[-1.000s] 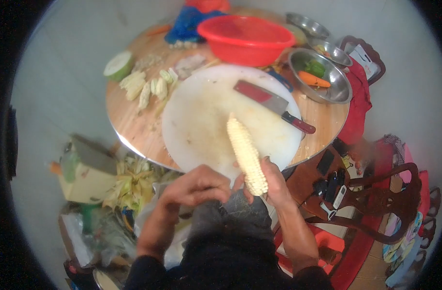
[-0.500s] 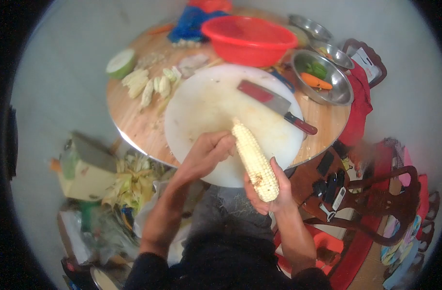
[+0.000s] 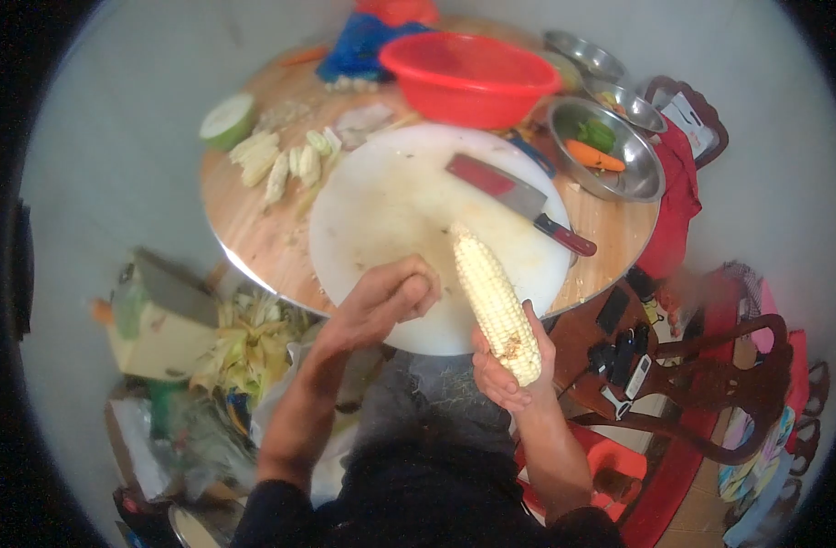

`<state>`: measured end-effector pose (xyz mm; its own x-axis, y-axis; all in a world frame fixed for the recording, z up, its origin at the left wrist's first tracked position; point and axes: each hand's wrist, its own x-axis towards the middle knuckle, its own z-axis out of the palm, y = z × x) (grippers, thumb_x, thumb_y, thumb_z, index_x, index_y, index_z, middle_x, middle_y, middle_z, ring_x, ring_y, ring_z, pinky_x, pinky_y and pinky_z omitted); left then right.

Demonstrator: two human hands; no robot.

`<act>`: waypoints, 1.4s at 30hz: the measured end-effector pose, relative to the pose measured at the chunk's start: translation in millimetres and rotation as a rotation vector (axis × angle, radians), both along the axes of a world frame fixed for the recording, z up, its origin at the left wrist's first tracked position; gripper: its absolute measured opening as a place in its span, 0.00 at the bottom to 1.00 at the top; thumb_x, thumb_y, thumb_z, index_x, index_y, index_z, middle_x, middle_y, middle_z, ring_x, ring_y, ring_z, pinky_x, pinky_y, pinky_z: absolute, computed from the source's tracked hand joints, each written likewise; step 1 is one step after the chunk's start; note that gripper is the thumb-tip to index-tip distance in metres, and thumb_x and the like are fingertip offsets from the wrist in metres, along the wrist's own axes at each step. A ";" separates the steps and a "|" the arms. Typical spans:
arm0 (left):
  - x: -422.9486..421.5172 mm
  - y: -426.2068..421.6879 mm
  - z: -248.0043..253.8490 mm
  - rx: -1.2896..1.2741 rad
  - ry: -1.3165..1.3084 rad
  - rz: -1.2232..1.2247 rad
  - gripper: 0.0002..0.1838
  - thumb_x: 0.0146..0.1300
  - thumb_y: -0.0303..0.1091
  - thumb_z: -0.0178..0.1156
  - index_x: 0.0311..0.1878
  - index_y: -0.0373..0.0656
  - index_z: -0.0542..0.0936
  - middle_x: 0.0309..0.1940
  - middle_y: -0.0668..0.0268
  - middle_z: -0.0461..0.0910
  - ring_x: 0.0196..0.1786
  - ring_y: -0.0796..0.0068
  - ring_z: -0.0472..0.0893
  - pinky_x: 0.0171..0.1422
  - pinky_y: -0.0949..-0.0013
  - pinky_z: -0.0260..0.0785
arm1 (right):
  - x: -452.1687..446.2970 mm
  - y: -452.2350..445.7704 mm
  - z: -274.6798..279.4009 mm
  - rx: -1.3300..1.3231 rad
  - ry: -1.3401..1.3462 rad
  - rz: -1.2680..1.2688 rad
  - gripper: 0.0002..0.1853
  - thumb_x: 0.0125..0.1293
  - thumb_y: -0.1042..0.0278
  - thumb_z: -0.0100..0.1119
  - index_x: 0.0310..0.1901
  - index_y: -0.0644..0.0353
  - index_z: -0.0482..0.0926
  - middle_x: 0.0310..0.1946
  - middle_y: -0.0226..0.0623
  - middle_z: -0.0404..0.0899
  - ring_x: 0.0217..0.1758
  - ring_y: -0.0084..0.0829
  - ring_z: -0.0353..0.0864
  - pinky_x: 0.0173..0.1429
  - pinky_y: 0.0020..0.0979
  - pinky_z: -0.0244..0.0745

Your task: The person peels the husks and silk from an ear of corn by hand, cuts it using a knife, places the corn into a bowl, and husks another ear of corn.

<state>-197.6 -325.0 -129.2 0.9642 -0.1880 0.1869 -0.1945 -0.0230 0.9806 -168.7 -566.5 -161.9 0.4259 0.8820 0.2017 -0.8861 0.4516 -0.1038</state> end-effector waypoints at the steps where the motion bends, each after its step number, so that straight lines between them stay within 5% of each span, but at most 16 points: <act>1: 2.1 -5.0 1.5 -0.040 -0.015 0.029 0.12 0.76 0.35 0.57 0.37 0.37 0.78 0.26 0.63 0.75 0.31 0.76 0.72 0.38 0.69 0.67 | -1.2 0.3 -0.2 -0.011 0.001 0.002 0.43 0.79 0.30 0.32 0.49 0.77 0.69 0.15 0.46 0.70 0.04 0.24 0.60 0.04 0.25 0.60; 3: 7.3 -12.0 1.9 -0.080 -0.030 0.061 0.11 0.75 0.32 0.57 0.36 0.36 0.77 0.26 0.59 0.75 0.30 0.72 0.72 0.38 0.68 0.68 | -3.1 2.1 -0.6 -0.022 0.002 0.007 0.43 0.79 0.30 0.31 0.49 0.77 0.69 0.15 0.45 0.70 0.04 0.24 0.61 0.04 0.26 0.60; 5: 13.7 -17.4 -0.6 0.243 -0.214 0.059 0.10 0.75 0.31 0.57 0.37 0.36 0.78 0.26 0.57 0.75 0.29 0.72 0.73 0.37 0.67 0.68 | -4.4 3.3 -0.6 -0.042 -0.018 0.006 0.43 0.79 0.30 0.31 0.50 0.77 0.69 0.15 0.45 0.70 0.04 0.24 0.61 0.05 0.26 0.61; 9: 13.2 -19.8 3.7 0.153 -0.318 -0.036 0.10 0.75 0.33 0.58 0.37 0.37 0.79 0.26 0.57 0.76 0.29 0.71 0.73 0.36 0.65 0.69 | -5.0 5.1 1.1 0.012 0.003 0.011 0.43 0.79 0.30 0.31 0.50 0.77 0.69 0.15 0.45 0.70 0.04 0.25 0.61 0.05 0.26 0.61; 15: -2.4 -5.7 -6.4 0.168 -0.173 -0.508 0.15 0.77 0.39 0.57 0.34 0.39 0.78 0.26 0.65 0.75 0.32 0.76 0.75 0.38 0.66 0.69 | -4.5 -2.7 4.5 0.028 0.039 -0.035 0.43 0.79 0.29 0.31 0.47 0.76 0.69 0.15 0.44 0.70 0.04 0.25 0.60 0.04 0.26 0.60; 17: 1.7 -3.9 -13.6 0.053 -0.050 -0.094 0.15 0.77 0.37 0.55 0.34 0.39 0.77 0.27 0.69 0.74 0.32 0.77 0.73 0.37 0.68 0.68 | -2.9 -5.2 3.3 -0.016 0.038 -0.015 0.44 0.79 0.29 0.31 0.48 0.77 0.70 0.15 0.44 0.70 0.03 0.25 0.60 0.04 0.26 0.59; 21: 2.3 -11.4 4.6 -0.148 0.088 0.018 0.16 0.80 0.37 0.53 0.36 0.36 0.79 0.29 0.73 0.73 0.34 0.84 0.70 0.40 0.74 0.67 | -9.4 0.5 -5.0 -0.059 -0.040 0.011 0.45 0.78 0.29 0.31 0.51 0.78 0.70 0.16 0.45 0.71 0.04 0.25 0.62 0.05 0.26 0.59; 28: 5.5 3.9 -6.0 -0.030 -0.141 -0.154 0.19 0.81 0.39 0.52 0.33 0.38 0.78 0.26 0.76 0.72 0.31 0.83 0.69 0.36 0.75 0.63 | -13.5 -0.5 -8.3 -0.078 -0.050 0.057 0.44 0.78 0.29 0.33 0.50 0.76 0.70 0.17 0.47 0.72 0.05 0.26 0.63 0.05 0.26 0.61; 30: -0.4 6.1 -24.6 -0.370 0.004 0.127 0.19 0.82 0.41 0.51 0.33 0.40 0.78 0.25 0.74 0.71 0.30 0.84 0.68 0.34 0.76 0.60 | -16.0 -3.0 -10.7 0.033 -0.008 0.085 0.43 0.78 0.29 0.35 0.49 0.76 0.70 0.17 0.47 0.73 0.06 0.27 0.65 0.06 0.27 0.63; 34: 10.8 20.0 -34.7 -0.377 -0.098 0.181 0.19 0.83 0.43 0.49 0.38 0.40 0.78 0.26 0.74 0.70 0.28 0.85 0.65 0.32 0.77 0.57 | -11.5 -6.3 -11.7 0.089 -0.027 0.069 0.42 0.77 0.28 0.37 0.49 0.75 0.69 0.16 0.46 0.72 0.06 0.26 0.65 0.06 0.26 0.63; 36: -0.8 -4.3 -11.6 -0.393 0.143 0.165 0.20 0.84 0.45 0.48 0.40 0.40 0.77 0.26 0.74 0.70 0.27 0.86 0.64 0.31 0.77 0.55 | -13.3 -5.3 -9.0 0.032 -0.028 0.072 0.42 0.77 0.28 0.35 0.48 0.74 0.70 0.16 0.44 0.71 0.05 0.26 0.63 0.06 0.26 0.63; 42: 6.7 -24.1 -12.5 -0.234 -0.090 0.032 0.12 0.80 0.33 0.53 0.36 0.41 0.73 0.26 0.76 0.68 0.30 0.86 0.64 0.33 0.76 0.59 | -21.5 -0.2 -8.2 -0.056 -0.035 0.045 0.44 0.77 0.28 0.32 0.50 0.75 0.71 0.15 0.44 0.70 0.05 0.26 0.62 0.06 0.27 0.62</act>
<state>-190.9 -349.0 -141.7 0.9465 -0.0991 0.3071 -0.2842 0.1948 0.9388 -190.2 -566.7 -170.1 0.3795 0.9103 0.1652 -0.9006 0.4044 -0.1592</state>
